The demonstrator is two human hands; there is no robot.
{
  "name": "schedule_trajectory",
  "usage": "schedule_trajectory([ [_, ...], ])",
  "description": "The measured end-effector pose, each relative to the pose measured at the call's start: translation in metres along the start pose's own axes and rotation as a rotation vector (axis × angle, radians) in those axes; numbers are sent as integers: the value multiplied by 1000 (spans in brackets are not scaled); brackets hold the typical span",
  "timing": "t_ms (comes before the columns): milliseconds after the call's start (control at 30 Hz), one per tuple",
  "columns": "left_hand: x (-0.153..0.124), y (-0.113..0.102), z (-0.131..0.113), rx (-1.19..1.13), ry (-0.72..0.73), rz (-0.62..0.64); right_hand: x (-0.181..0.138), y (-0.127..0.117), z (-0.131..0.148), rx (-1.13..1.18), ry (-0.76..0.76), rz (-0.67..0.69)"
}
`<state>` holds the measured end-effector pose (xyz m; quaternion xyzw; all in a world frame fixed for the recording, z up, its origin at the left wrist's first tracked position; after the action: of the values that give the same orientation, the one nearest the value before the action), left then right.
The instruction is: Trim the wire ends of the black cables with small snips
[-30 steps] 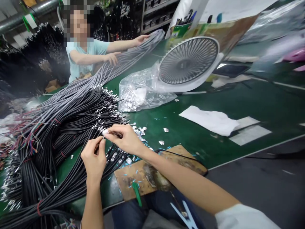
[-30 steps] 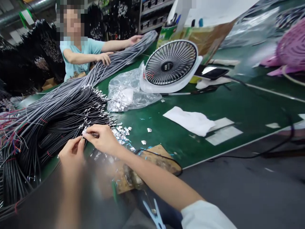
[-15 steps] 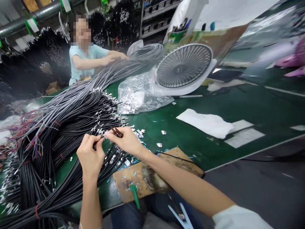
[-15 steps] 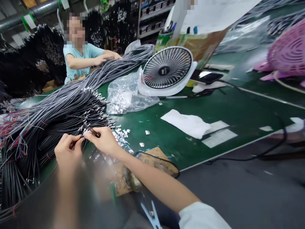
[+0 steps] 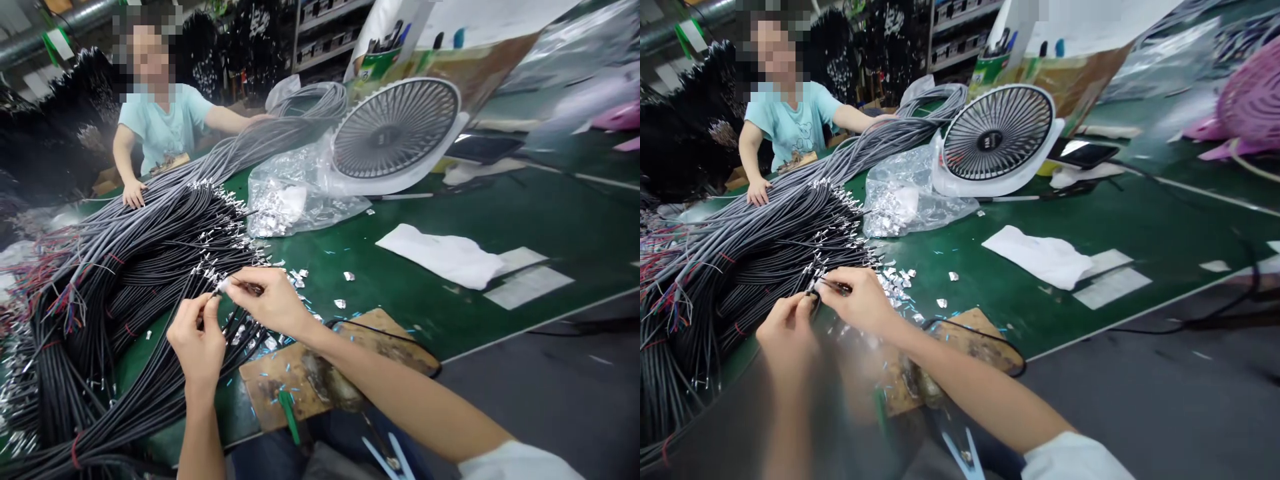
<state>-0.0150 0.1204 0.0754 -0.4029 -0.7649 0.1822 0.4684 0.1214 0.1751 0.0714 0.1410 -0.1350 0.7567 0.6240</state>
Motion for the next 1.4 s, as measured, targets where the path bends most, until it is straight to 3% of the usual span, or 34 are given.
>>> schedule_trajectory([
  [100,-1,2,8,-106,-67,10,-3,2,-7,-88,73,31],
  [267,-2,-3,11,-144,-113,-50,-8,7,1,-163,-9,86],
  [833,-4,-10,4,-111,-42,-125,-7,11,-1,24,30,165],
  [1167,-6,-17,-12,10,73,-225,-6,12,-15,226,198,189],
  [1400,-2,1,8,-73,-71,-43,-4,9,-19,62,189,144],
])
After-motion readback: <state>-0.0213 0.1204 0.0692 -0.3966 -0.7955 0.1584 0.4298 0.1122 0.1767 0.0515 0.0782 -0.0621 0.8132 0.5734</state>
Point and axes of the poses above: each hand's wrist, its own x-axis towards the middle knuckle, its own y-axis out of the palm, z = x × y, the point moved 8 cm from there along x, towards the middle knuckle, and after that the axes turned 14 degrees about x, right-handed, at the moved point
